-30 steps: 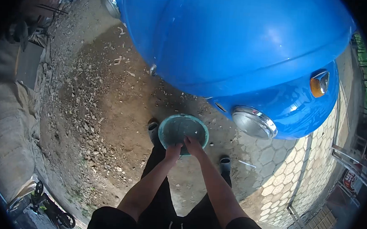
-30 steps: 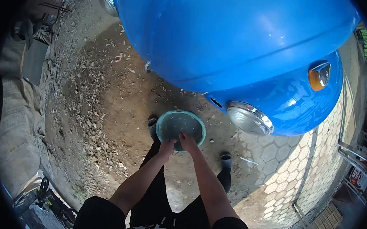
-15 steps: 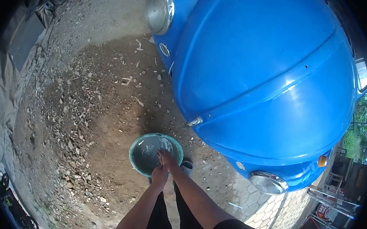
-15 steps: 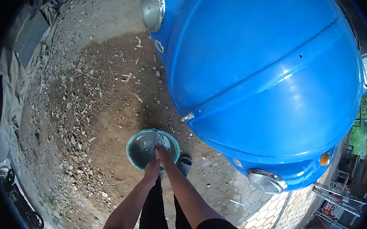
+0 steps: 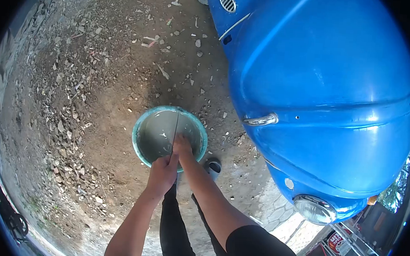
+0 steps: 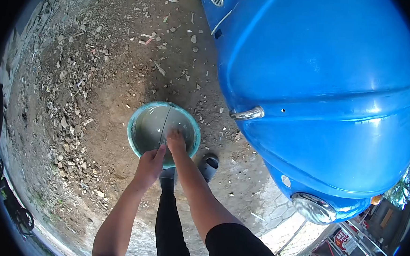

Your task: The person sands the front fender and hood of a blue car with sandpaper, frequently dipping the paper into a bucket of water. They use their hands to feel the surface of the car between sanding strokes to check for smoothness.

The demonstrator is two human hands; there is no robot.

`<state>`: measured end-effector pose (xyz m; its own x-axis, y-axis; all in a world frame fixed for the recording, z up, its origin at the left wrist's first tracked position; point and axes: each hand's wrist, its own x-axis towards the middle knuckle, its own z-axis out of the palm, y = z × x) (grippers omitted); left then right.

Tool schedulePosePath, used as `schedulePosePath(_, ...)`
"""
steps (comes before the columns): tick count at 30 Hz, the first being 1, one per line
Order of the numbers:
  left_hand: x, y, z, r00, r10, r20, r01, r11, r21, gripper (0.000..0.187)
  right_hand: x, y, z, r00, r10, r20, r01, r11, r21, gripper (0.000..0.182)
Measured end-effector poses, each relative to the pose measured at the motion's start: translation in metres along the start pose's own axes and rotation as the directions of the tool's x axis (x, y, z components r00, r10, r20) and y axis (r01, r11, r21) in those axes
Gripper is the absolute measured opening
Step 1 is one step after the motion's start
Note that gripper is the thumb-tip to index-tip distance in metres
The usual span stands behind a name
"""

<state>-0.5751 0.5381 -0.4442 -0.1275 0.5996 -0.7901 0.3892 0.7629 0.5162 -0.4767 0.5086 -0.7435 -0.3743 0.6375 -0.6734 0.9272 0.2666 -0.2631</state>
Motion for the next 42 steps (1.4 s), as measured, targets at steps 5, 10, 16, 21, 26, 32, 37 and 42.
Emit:
schedulePosePath(5,0.007,-0.040,-0.024,0.961,0.139,-0.238,-0.115,0.987,0.114,0.041,-0.062,-0.002,-0.047,0.975,0.039,-0.219,0.088,0.836,0.541,0.049)
schedulePosePath(10,-0.040,-0.014,-0.036,0.689,0.597,-0.411,-0.311,0.756,0.575,0.045,-0.160,-0.019,-0.165,0.926,0.138,-0.352,0.275,0.394,0.877,0.047)
schedulePosePath(16,-0.115,0.053,-0.042,0.843,0.526,-0.112,-0.534,0.791,-0.299,0.053,-0.302,-0.052,-0.360,0.962,0.217,-0.164,0.182,-0.065,0.981,0.042)
schedulePosePath(21,-0.234,0.174,-0.073,0.834,0.542,0.104,-0.363,0.681,-0.636,0.051,-0.405,-0.060,-0.464,0.879,0.234,-0.415,0.399,0.112,0.910,0.046)
schedulePosePath(26,-0.298,0.231,-0.081,0.785,0.601,0.149,-0.381,0.658,-0.650,0.045,-0.478,-0.056,-0.510,0.752,0.428,-0.501,0.514,0.094,0.852,0.036)
schedulePosePath(32,-0.347,0.293,-0.057,0.629,0.672,0.390,-0.332,0.686,-0.648,0.027,-0.562,-0.041,-0.526,0.731,0.534,-0.425,0.543,-0.077,0.836,0.028)
schedulePosePath(37,-0.354,0.318,-0.024,0.677,0.588,0.443,-0.289,0.766,-0.574,0.021,-0.609,-0.023,-0.518,0.491,0.754,-0.437,0.417,0.236,0.878,0.041)
schedulePosePath(42,-0.357,0.342,0.017,0.638,0.582,0.504,-0.288,0.787,-0.545,0.024,-0.607,0.002,-0.507,0.327,0.809,-0.488,0.432,0.332,0.839,0.067)
